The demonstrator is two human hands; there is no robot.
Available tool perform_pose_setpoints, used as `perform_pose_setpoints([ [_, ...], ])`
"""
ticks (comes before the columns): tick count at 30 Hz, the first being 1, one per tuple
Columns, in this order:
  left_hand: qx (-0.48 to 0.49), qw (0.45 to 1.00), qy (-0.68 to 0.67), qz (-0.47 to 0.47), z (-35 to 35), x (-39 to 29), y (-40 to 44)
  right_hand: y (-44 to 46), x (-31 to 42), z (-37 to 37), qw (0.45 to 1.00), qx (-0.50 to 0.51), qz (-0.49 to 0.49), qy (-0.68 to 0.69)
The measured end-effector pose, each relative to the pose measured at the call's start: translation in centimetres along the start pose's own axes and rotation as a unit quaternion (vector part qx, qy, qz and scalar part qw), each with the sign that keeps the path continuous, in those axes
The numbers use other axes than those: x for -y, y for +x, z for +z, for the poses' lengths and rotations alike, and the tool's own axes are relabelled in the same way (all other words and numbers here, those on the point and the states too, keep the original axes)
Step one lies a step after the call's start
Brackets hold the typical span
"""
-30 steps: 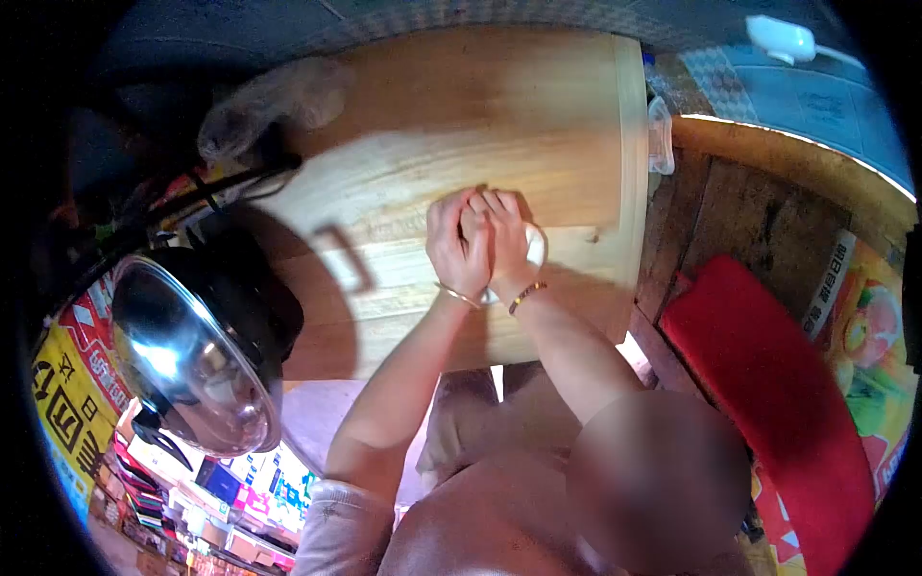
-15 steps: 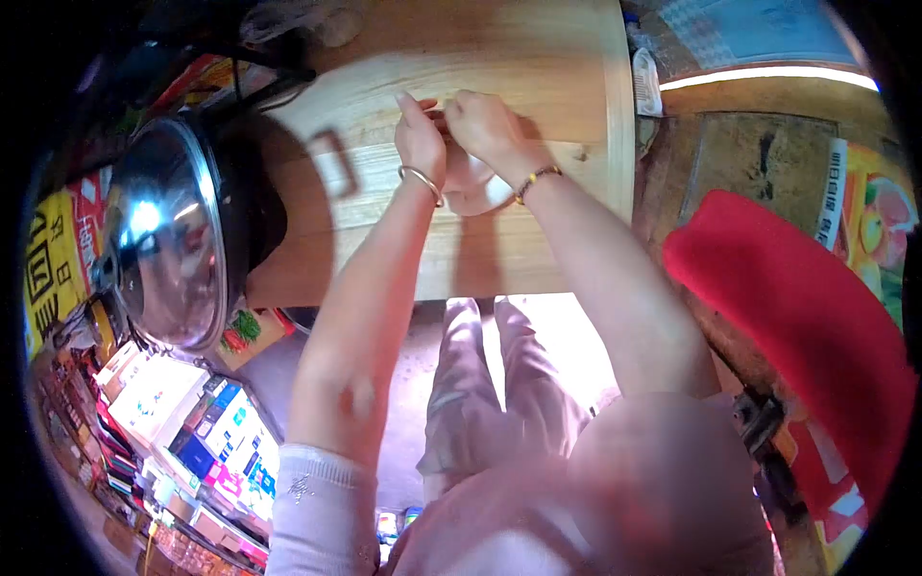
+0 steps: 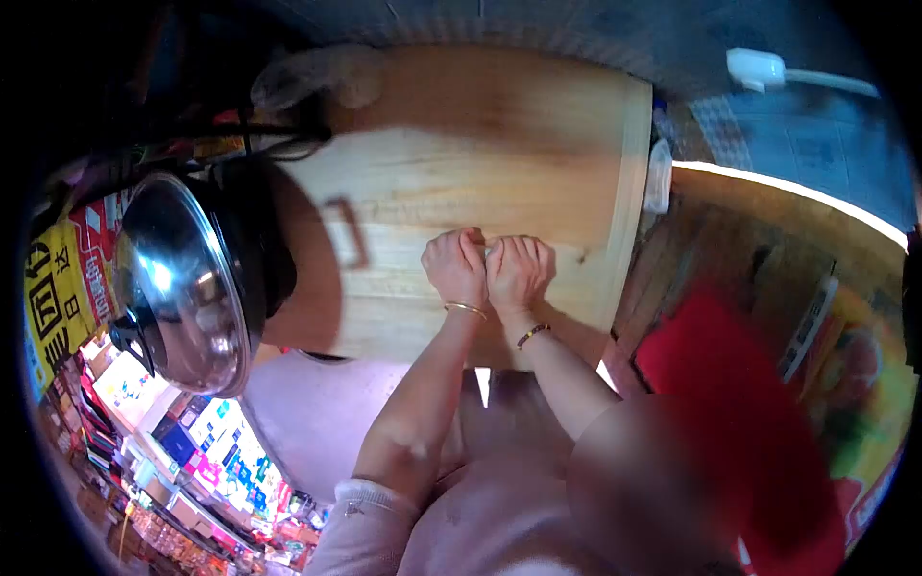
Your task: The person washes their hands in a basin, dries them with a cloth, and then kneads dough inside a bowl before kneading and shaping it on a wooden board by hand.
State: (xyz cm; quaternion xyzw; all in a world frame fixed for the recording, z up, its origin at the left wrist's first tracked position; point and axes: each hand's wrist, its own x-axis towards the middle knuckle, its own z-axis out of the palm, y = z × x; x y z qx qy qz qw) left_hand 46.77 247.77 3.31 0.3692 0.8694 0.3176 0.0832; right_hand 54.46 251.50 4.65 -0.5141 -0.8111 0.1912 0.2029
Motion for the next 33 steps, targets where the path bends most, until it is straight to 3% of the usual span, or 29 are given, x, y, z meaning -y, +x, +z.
perform_pose_setpoints([
  [4,0.043,0.998,0.022,-0.028,0.2,-0.5,2.2,2.3,-0.1,0.5,1.000,0.023,0.003,-0.014],
  [7,0.021,1.000,0.020,0.000,0.7,-0.7,3.9,3.5,-0.1,0.9,0.998,0.049,0.030,0.014],
  [13,0.048,0.997,0.047,-0.030,1.9,-0.6,5.7,6.6,0.6,0.7,0.998,0.032,0.019,0.042],
  [19,0.081,0.992,-0.037,-0.095,2.0,-1.2,7.1,7.5,0.4,1.1,0.997,0.056,-0.004,0.060],
  [21,0.049,0.991,-0.090,-0.082,1.6,-1.9,7.2,7.4,0.0,1.8,0.995,-0.027,-0.034,0.087],
  [24,0.067,0.991,-0.080,-0.081,1.1,-1.1,5.4,5.4,-0.3,1.3,0.999,0.021,-0.022,0.036],
  [26,0.081,0.993,-0.082,0.012,1.1,-0.2,6.2,6.9,0.0,1.2,0.980,0.188,0.031,0.064],
  [27,0.070,0.994,-0.085,0.020,0.1,-0.2,6.0,6.5,1.2,0.2,0.982,0.177,0.022,0.064],
  [29,0.120,0.992,-0.034,-0.031,-2.2,0.1,3.9,4.3,3.7,-1.5,0.971,0.197,0.128,0.031],
  [30,0.094,0.995,-0.022,0.004,-3.0,-0.2,2.3,1.6,2.3,-0.2,0.999,0.027,-0.019,-0.001],
  [32,0.044,0.997,-0.048,0.050,-3.3,1.8,-2.2,-1.7,3.8,-1.8,0.995,0.084,0.010,-0.043],
  [33,0.015,0.993,-0.094,0.072,-3.5,2.1,-3.7,-3.6,3.6,-1.9,0.999,0.048,0.001,-0.026],
])
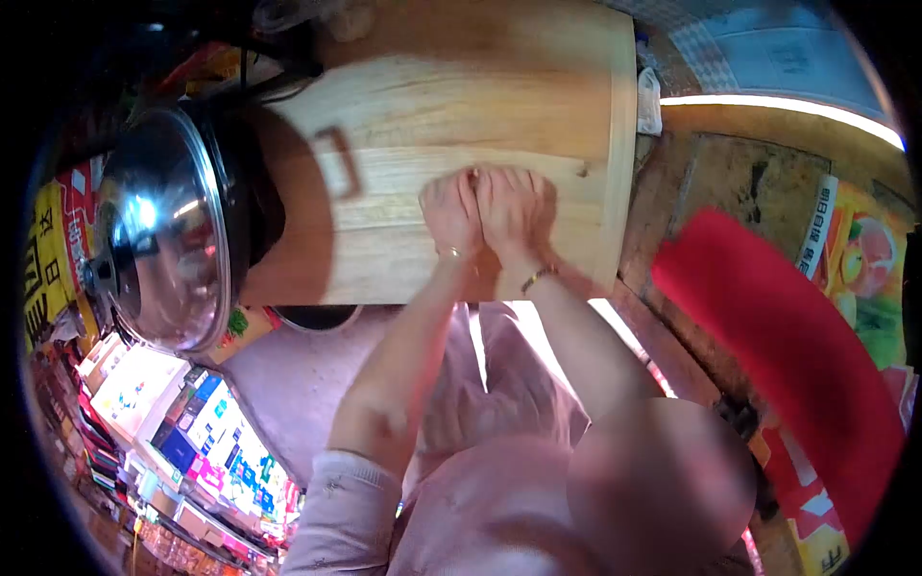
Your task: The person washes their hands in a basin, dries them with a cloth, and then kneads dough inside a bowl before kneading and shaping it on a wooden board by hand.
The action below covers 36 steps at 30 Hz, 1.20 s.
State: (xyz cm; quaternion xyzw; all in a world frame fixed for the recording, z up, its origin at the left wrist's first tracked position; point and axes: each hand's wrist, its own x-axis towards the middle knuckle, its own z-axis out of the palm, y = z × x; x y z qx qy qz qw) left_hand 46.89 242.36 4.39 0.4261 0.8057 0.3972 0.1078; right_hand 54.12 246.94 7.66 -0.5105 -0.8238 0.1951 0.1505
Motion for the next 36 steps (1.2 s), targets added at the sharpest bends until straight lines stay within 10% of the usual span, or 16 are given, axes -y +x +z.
perform_pose_setpoints([
  [4,0.003,1.000,-0.016,0.026,0.8,0.8,-2.4,-2.0,-1.5,1.3,0.991,-0.127,-0.041,0.030],
  [17,0.110,0.992,0.054,-0.024,3.5,0.8,8.7,8.0,-1.4,2.6,0.995,-0.053,0.081,-0.025],
  [33,0.021,0.989,-0.045,-0.136,5.6,1.0,12.1,13.3,-2.5,3.2,0.995,-0.031,0.022,0.088],
  [35,0.042,0.991,-0.061,-0.112,5.4,1.5,11.7,13.8,-4.1,2.4,0.973,0.102,0.046,0.201],
  [36,0.123,0.990,-0.031,-0.069,3.5,0.2,10.4,12.6,-5.8,2.9,0.945,-0.024,0.102,0.309],
])
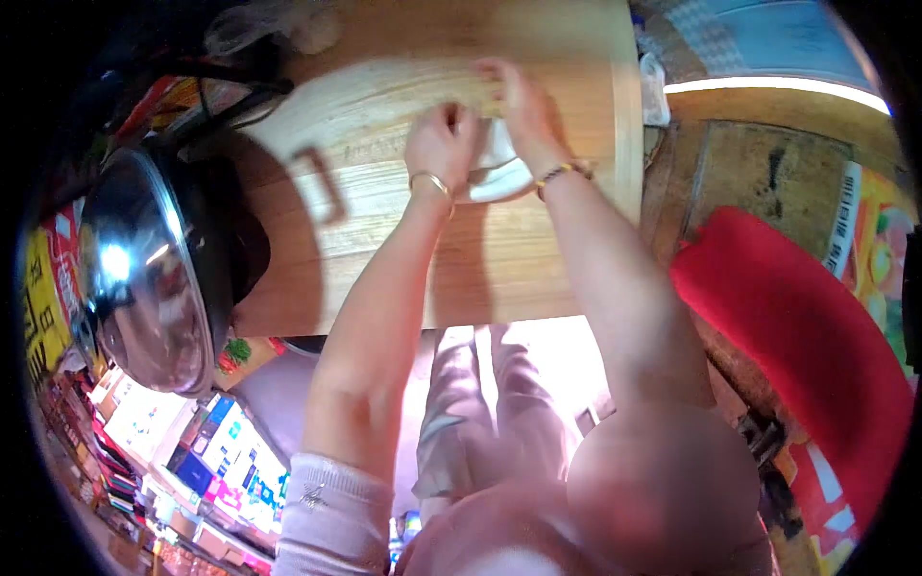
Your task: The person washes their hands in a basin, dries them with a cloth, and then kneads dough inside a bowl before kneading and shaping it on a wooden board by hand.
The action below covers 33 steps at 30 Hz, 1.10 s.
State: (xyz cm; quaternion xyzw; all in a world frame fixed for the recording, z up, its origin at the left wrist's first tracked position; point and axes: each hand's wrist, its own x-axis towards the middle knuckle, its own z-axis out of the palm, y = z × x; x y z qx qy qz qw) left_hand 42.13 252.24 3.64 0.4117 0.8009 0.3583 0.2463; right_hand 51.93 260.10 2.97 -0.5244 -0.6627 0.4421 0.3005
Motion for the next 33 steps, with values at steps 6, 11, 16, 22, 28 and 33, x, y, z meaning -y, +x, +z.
perform_pose_setpoints([
  [6,0.114,0.969,0.074,-0.205,-1.1,2.5,-11.3,-4.3,-4.0,-2.6,0.956,0.123,0.215,-0.156],
  [11,-0.032,0.991,-0.089,-0.099,-7.0,-1.5,-10.6,-6.9,4.2,1.3,0.927,0.238,0.113,-0.266],
  [16,-0.030,0.997,-0.071,0.016,-2.9,-0.1,-13.2,-18.8,1.5,0.0,0.925,0.053,-0.117,-0.358],
  [22,-0.087,0.991,-0.071,0.079,-2.5,1.3,-15.9,-19.4,-0.7,2.1,0.839,0.038,-0.230,-0.491],
  [28,-0.032,0.996,-0.039,0.067,-1.7,1.0,-10.3,-14.6,0.1,2.1,0.925,0.093,-0.148,-0.338],
  [33,-0.029,0.997,-0.055,0.049,-1.4,0.5,-6.7,-10.8,1.7,2.4,0.934,0.098,-0.115,-0.325],
])
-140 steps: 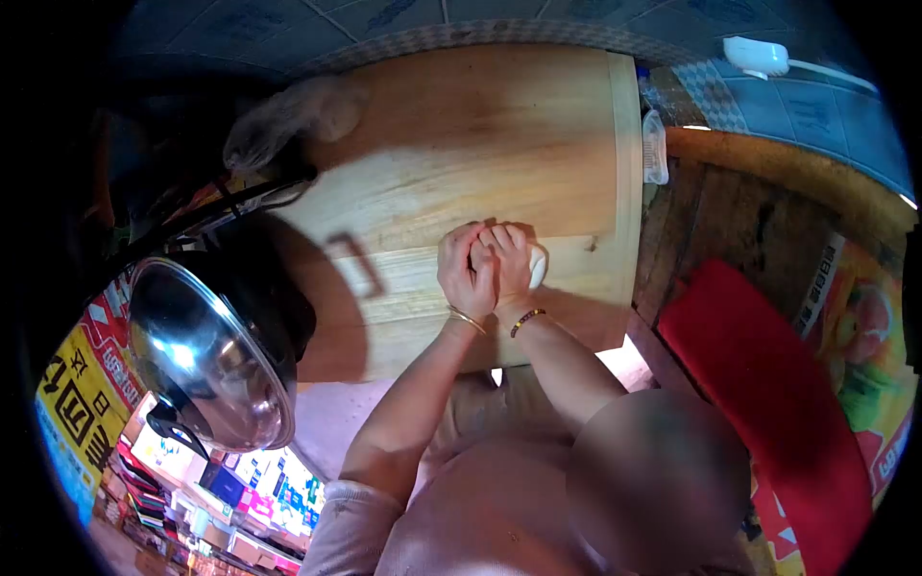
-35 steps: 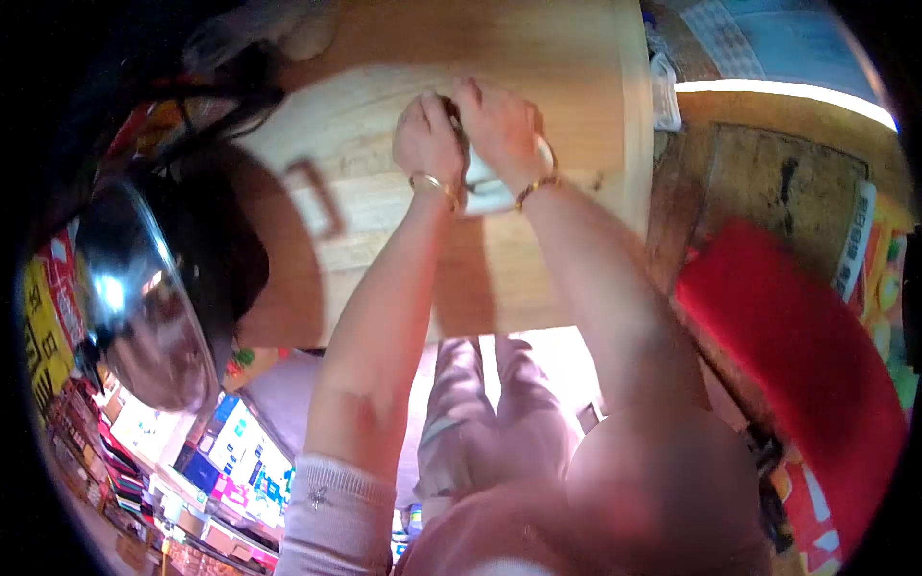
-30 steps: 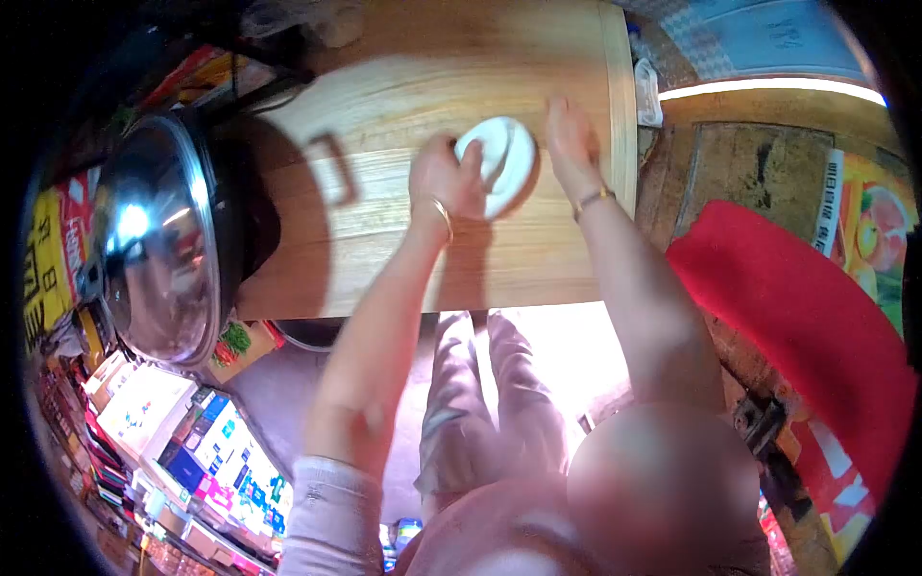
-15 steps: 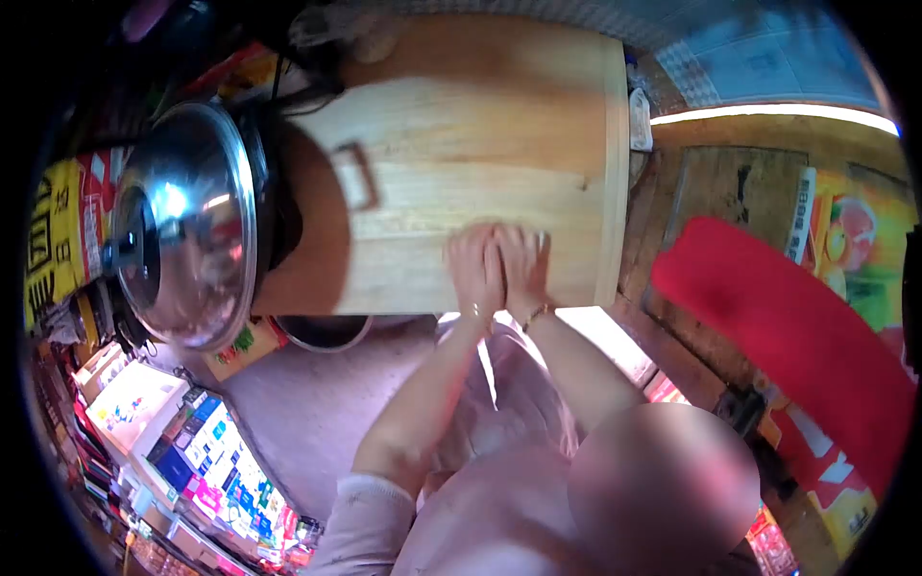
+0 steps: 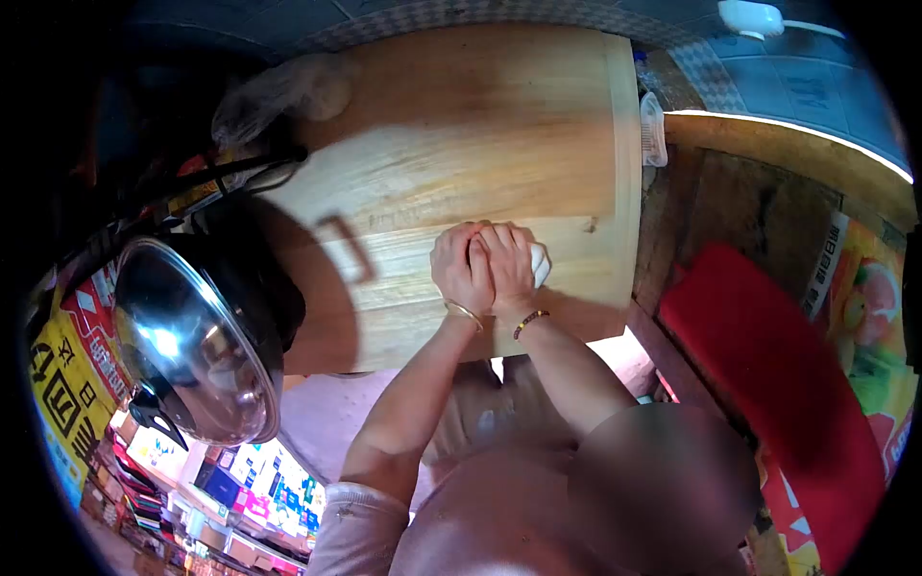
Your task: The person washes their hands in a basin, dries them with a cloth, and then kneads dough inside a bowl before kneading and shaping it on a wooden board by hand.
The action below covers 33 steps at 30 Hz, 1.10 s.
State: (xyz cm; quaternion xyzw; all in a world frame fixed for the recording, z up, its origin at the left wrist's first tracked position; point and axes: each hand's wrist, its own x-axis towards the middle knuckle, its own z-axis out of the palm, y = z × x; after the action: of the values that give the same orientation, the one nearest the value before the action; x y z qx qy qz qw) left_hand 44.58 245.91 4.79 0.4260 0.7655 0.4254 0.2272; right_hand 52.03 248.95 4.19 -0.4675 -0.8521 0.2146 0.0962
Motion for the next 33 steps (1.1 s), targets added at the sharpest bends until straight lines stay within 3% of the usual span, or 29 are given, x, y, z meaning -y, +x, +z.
perform_pose_setpoints([
  [11,-0.056,0.996,-0.052,-0.040,1.8,0.7,3.4,4.0,-2.6,2.7,0.994,-0.062,-0.062,0.071],
  [12,-0.067,0.993,-0.076,-0.062,1.9,0.7,3.4,4.2,-2.4,2.3,0.997,0.001,-0.046,0.056],
  [13,-0.072,0.993,-0.075,-0.062,2.1,0.9,3.3,4.4,-2.2,1.6,0.997,0.001,-0.051,0.057],
  [19,-0.113,0.993,-0.035,0.015,0.9,0.4,3.1,4.4,-1.2,0.1,0.985,-0.090,-0.141,0.034],
  [21,0.015,0.974,-0.059,-0.219,-0.5,-0.4,2.8,4.1,0.4,-3.5,0.972,0.137,0.106,0.159],
  [22,-0.037,0.970,-0.057,-0.235,-0.6,-0.9,2.0,2.7,1.2,-6.6,0.986,0.101,0.074,0.110],
  [23,-0.044,0.969,-0.062,-0.234,-0.3,-1.2,0.8,1.2,0.9,-6.1,0.987,0.100,0.067,0.106],
  [25,-0.037,0.978,0.189,-0.074,1.1,-0.2,-2.9,-2.2,-1.2,-2.4,0.999,-0.036,0.020,0.020],
  [27,-0.120,0.979,0.162,0.040,1.7,1.1,-6.6,-5.8,-0.5,-3.5,0.998,-0.018,0.040,0.034],
  [30,-0.128,0.985,0.107,0.042,1.3,1.4,-7.9,-7.1,0.1,-1.9,0.980,-0.189,-0.005,0.066],
  [33,-0.101,0.973,0.205,-0.032,2.1,0.7,-3.2,-3.1,-1.0,-1.4,0.990,-0.117,0.070,0.018],
])
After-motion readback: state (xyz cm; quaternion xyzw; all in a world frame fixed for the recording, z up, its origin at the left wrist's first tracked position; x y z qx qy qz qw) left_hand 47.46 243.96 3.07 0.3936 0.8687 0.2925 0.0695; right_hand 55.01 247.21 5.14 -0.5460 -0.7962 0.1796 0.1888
